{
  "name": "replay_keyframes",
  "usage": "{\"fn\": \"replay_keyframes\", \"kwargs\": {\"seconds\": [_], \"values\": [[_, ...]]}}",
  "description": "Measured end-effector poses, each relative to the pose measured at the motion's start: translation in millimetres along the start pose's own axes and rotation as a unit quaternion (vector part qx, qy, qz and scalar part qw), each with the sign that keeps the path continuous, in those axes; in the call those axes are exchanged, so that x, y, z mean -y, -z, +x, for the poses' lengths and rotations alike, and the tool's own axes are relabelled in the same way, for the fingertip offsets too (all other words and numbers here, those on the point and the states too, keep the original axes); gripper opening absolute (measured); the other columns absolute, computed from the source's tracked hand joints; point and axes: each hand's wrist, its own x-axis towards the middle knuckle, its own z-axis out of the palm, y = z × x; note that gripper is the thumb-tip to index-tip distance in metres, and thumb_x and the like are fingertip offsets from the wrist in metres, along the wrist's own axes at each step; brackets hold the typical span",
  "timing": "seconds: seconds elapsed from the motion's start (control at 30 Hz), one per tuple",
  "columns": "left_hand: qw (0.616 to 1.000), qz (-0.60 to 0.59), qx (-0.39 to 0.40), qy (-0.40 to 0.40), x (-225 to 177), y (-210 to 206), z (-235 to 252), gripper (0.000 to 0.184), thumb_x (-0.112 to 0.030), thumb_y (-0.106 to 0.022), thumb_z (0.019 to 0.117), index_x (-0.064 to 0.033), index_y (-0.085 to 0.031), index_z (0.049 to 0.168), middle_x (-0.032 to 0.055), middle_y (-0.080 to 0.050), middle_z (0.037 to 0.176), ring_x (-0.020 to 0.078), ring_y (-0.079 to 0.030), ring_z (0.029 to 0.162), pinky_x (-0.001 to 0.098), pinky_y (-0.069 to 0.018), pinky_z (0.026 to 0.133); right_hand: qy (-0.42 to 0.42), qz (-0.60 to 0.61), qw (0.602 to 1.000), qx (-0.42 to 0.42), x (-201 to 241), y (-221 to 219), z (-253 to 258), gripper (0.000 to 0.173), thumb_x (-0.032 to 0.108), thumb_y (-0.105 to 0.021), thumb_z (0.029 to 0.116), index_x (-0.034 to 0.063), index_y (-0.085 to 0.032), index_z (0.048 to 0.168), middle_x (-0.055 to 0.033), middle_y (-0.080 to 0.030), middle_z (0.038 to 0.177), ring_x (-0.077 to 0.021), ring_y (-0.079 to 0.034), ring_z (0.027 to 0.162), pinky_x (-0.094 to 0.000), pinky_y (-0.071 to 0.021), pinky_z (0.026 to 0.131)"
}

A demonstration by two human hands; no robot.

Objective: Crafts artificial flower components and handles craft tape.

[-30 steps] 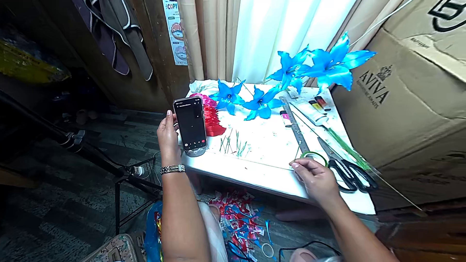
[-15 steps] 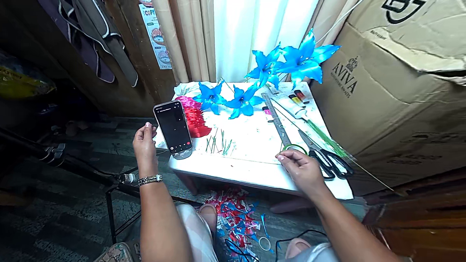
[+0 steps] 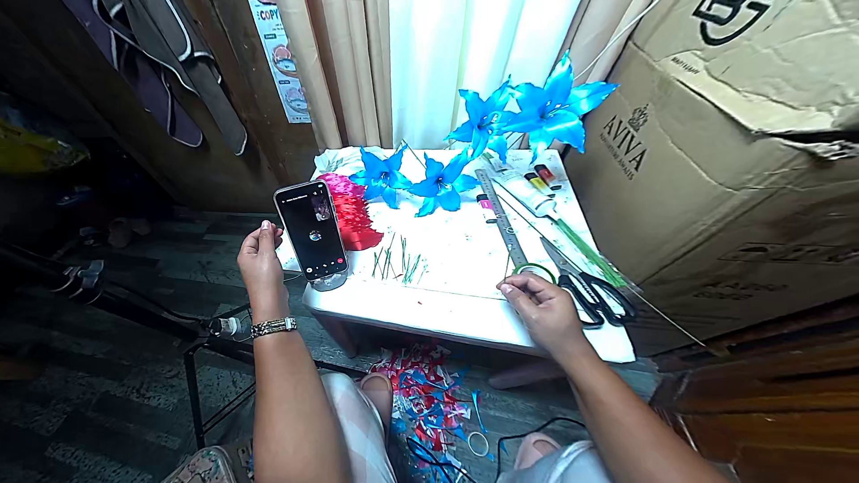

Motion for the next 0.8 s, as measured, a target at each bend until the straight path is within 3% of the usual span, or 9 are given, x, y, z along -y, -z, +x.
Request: {"fn": "replay_keyframes", "kwargs": {"seconds": [0.33,0.43,0.5,0.57,0.63,0.7,0.73,0.8], "values": [[1.000,0.011,-0.012,-0.011,1.0,0.3,3.7,0.043,-0.047,-0.050,0.1066,-0.0089,-0.064,0.123,0.0018,-0.069,0.115,0.0100,-0.065,0.105,0.0314,-0.0503,0.090,-0.007,-0.001,1.000,0.010,2.5,-3.0,0.4,0.013,0.008,-0.060,0.0981,0.0014,-0.070,0.095,0.0034,-0.063,0.086,0.0074,-0.052,0.069,-0.0085,-0.0437,0.063],[0.985,0.075,-0.094,-0.127,7.1,1.7,7.8,0.044,-0.038,-0.052,0.1067,-0.0012,-0.061,0.128,0.0116,-0.064,0.122,0.0150,-0.062,0.108,0.0330,-0.0498,0.096,-0.009,0.002,1.000,0.009,3.2,-3.6,1.4,0.012,0.007,-0.060,0.0977,0.0007,-0.070,0.095,0.0025,-0.063,0.087,0.0074,-0.053,0.071,-0.0088,-0.0449,0.065],[0.964,0.077,-0.135,-0.216,-4.9,-9.2,-0.7,0.037,-0.030,-0.048,0.1085,0.0011,-0.060,0.126,0.0095,-0.062,0.116,0.0098,-0.060,0.101,0.0264,-0.0492,0.091,-0.009,0.000,1.000,0.005,5.5,-5.4,2.9,0.012,0.008,-0.060,0.0975,0.0012,-0.070,0.095,0.0024,-0.063,0.087,0.0068,-0.053,0.072,-0.0092,-0.0450,0.066],[0.955,0.024,-0.056,-0.290,-20.3,-31.0,-24.6,0.027,-0.024,-0.046,0.1094,-0.0016,-0.058,0.119,-0.0003,-0.060,0.103,0.0006,-0.060,0.088,0.0203,-0.0508,0.081,-0.001,0.002,1.000,0.002,7.6,-8.3,5.0,0.012,0.008,-0.060,0.0976,0.0016,-0.070,0.095,0.0026,-0.063,0.086,0.0064,-0.054,0.072,-0.0094,-0.0450,0.066],[0.945,-0.013,0.101,-0.310,-28.1,-62.4,-54.7,0.024,-0.021,-0.048,0.1089,-0.0006,-0.060,0.109,0.0017,-0.060,0.097,0.0028,-0.060,0.083,0.0222,-0.0523,0.077,0.004,0.008,1.000,-0.003,8.4,-10.8,6.4,0.013,0.009,-0.060,0.0981,0.0016,-0.070,0.096,0.0022,-0.063,0.088,0.0052,-0.055,0.074,-0.0107,-0.0464,0.068],[0.931,-0.029,0.262,-0.251,-26.4,-100.5,-85.0,0.020,-0.018,-0.052,0.1066,0.0003,-0.062,0.105,0.0054,-0.062,0.090,0.0066,-0.058,0.074,0.0244,-0.0516,0.068,0.002,0.023,1.000,-0.017,11.1,-12.8,7.3,0.012,0.009,-0.061,0.0981,0.0013,-0.070,0.097,0.0024,-0.063,0.088,0.0053,-0.055,0.073,-0.0109,-0.0462,0.067],[0.920,-0.026,0.338,-0.195,-23.9,-118.3,-99.0,0.021,-0.017,-0.056,0.1049,0.0018,-0.063,0.111,0.0092,-0.065,0.094,0.0109,-0.061,0.075,0.0278,-0.0530,0.067,0.006,0.033,0.999,-0.029,12.4,-13.6,8.1,0.011,0.008,-0.061,0.0975,0.0015,-0.070,0.097,0.0035,-0.062,0.087,0.0060,-0.054,0.071,-0.0102,-0.0458,0.065],[0.887,-0.019,0.454,-0.081,-20.8,-146.0,-119.9,0.033,-0.014,-0.064,0.1003,0.0038,-0.061,0.128,0.0146,-0.068,0.108,0.0184,-0.066,0.087,0.0357,-0.0570,0.077,0.015,0.052,0.998,-0.045,13.0,-13.5,9.3,0.008,0.006,-0.062,0.0963,0.0012,-0.069,0.097,0.0049,-0.061,0.086,0.0069,-0.053,0.070,-0.0098,-0.0461,0.065]]}}
